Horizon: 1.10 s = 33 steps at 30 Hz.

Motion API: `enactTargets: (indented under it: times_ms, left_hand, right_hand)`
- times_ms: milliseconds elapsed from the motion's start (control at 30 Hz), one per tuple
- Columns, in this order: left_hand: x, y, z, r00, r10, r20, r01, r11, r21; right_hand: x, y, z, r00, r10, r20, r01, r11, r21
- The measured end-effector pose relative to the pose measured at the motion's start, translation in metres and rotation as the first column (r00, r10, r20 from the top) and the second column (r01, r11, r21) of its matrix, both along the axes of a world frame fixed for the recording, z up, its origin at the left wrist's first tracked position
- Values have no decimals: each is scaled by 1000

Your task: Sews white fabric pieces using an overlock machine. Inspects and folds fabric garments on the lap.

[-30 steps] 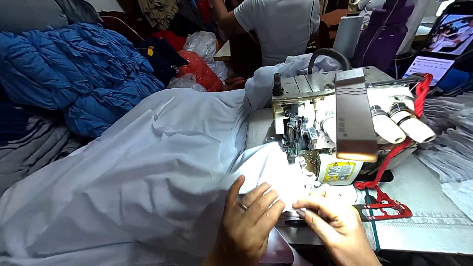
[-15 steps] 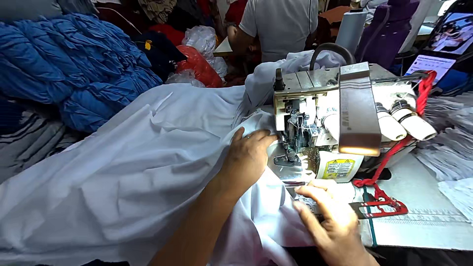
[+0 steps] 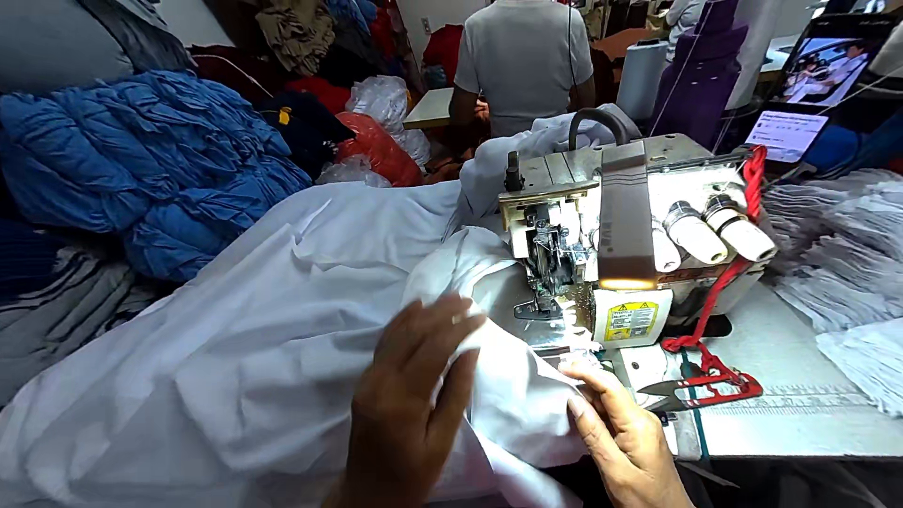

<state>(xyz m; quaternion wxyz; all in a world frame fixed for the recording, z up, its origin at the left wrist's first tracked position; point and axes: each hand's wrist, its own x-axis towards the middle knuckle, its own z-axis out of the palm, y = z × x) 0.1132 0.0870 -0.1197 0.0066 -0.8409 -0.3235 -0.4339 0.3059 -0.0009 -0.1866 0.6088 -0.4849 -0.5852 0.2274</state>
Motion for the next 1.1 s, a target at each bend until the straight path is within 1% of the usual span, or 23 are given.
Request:
enactTargets:
  times_ms: [67,133,167,233,333,400,533,667,767,867,967,1033,1100]
  left_hand:
    - [4,-16,-21,1000,-29,-6,29,999,-28]
    - [11,-14,-43,995,-14,-94,13,1000,-15]
    - [13,-10,-47,991,0,-137,0,1000,-3]
    - [15,-3,-43,986,0,-165,-3,1000,-20]
    - [18,11,-34,986,-19,-164,7,997,-77]
    - [21,21,-31,985,-17,-170,2,996,-91]
    - [25,39,-24,980,-63,-187,37,989,-140]
    - [27,53,-18,972,-86,-217,49,984,-171]
    - [27,56,-16,971,-98,-219,59,982,-178]
    - [25,57,-18,972,-123,-202,83,977,-196]
    - [14,49,-22,971,-152,-185,136,986,-97]
    - [-3,35,-23,971,-188,-145,184,982,-44]
    - [-25,21,-26,969,-189,-159,189,982,-16]
  right_hand:
    - [1,-1,1,998,20,-66,-22,999,-39]
    - [1,0,1,994,21,-103,-26,998,-49]
    - [1,2,-1,993,21,-112,-25,999,-30]
    - [2,5,-2,994,13,-109,-13,1000,4]
    - [5,9,1,994,6,-107,-7,1000,-8]
    - [7,14,5,991,13,-130,-19,999,-49]
    - [10,26,12,982,-35,-186,1,984,-181]
    - [10,33,21,982,-67,-174,18,963,-268]
    - [9,35,22,979,-86,-186,34,963,-268]
    - [10,34,17,983,-70,-172,26,970,-243]
    - [15,28,12,995,-55,-88,37,982,-188]
    - [21,22,7,996,-83,-13,81,991,-109]
    - [29,14,4,988,-137,68,141,988,-54]
